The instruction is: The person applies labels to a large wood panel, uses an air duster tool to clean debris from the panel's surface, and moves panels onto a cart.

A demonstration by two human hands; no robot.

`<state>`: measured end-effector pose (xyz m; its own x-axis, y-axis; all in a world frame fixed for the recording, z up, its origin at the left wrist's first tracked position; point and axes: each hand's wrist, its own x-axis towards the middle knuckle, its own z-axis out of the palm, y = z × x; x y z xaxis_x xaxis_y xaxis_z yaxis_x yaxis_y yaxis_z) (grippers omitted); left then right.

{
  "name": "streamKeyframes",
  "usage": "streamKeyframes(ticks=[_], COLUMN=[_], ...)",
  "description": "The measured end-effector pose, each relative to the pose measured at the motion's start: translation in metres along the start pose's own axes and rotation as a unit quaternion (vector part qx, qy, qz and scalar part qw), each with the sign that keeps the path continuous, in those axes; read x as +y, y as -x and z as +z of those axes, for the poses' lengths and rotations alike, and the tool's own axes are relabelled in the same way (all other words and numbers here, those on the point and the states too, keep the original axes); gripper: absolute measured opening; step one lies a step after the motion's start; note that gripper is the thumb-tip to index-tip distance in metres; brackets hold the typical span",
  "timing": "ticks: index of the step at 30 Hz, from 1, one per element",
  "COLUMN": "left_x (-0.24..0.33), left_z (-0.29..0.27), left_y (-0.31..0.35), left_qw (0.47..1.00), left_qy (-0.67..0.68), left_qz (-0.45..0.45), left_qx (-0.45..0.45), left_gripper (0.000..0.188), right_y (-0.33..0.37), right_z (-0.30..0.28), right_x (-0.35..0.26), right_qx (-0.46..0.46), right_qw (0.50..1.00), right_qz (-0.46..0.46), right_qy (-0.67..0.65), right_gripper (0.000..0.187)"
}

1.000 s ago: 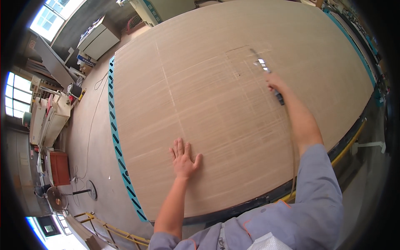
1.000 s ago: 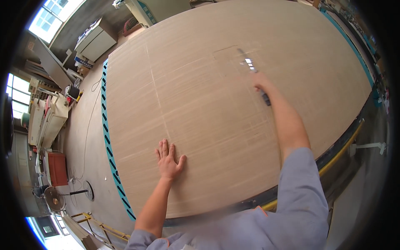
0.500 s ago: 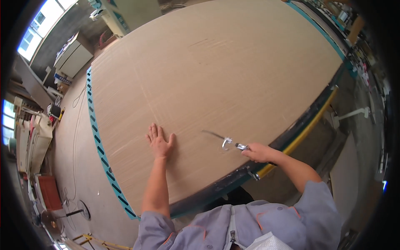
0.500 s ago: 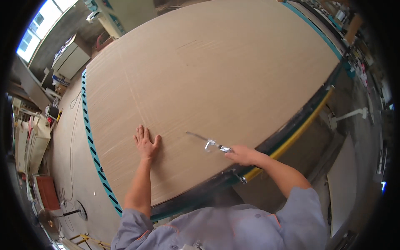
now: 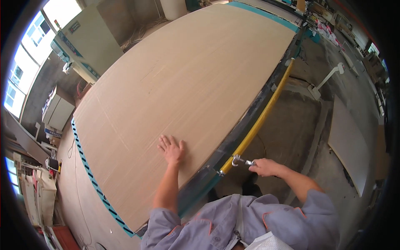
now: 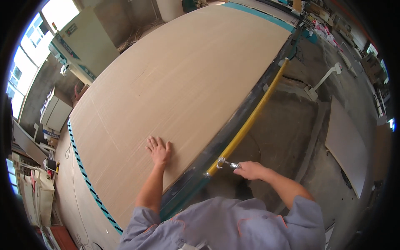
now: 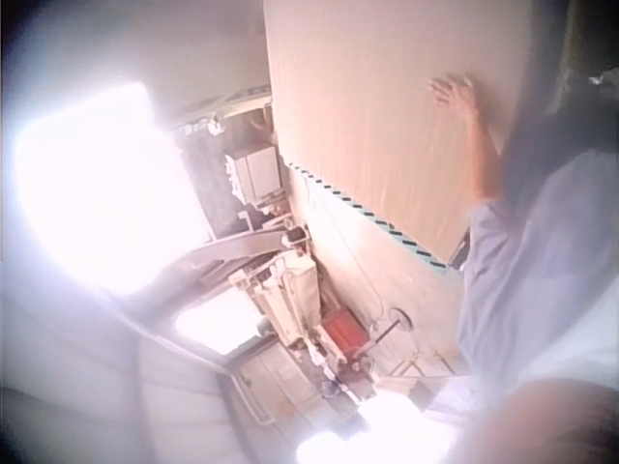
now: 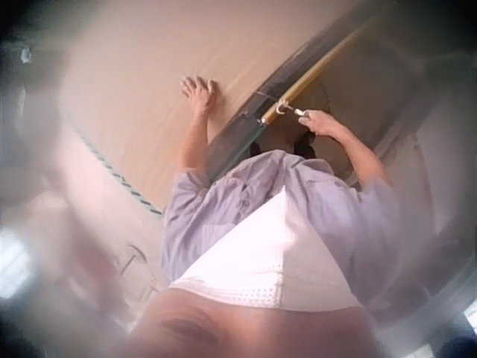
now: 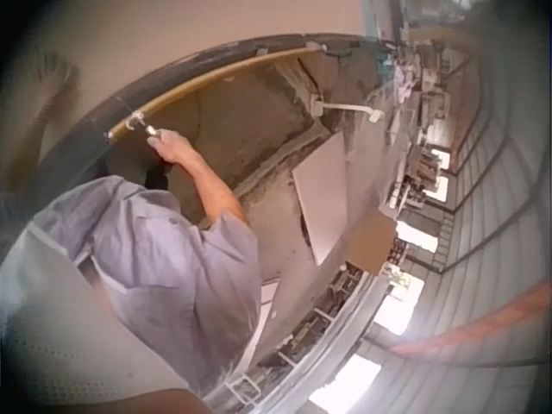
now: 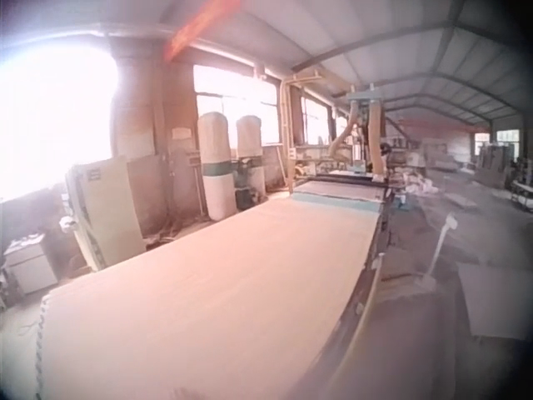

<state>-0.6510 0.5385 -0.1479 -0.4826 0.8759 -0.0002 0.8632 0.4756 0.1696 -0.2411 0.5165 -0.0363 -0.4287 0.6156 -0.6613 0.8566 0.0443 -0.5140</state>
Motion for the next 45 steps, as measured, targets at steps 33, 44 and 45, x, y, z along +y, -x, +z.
streamKeyframes(ticks=[33,44,45], left_x=[0.385,0.452,0.479], left_z=[0.071,0.092,0.097], left_y=[-0.346,-0.363,-0.365], left_qw=[0.986,0.974,0.975], left_qy=[0.012,0.013,0.010], left_qz=[-0.166,-0.223,-0.222], left_qx=[0.021,0.023,0.023], left_gripper=[0.076,0.076,0.076], right_y=[-0.370,-0.520,-0.541], right_z=[-0.695,-0.709,-0.754], right_x=[0.404,0.243,0.281], right_qx=[0.343,0.031,0.072], right_qw=[0.824,0.996,0.994], right_qz=[0.138,-0.086,-0.061], right_qy=[-0.428,-0.002,-0.057], right_gripper=[0.036,0.046,0.047])
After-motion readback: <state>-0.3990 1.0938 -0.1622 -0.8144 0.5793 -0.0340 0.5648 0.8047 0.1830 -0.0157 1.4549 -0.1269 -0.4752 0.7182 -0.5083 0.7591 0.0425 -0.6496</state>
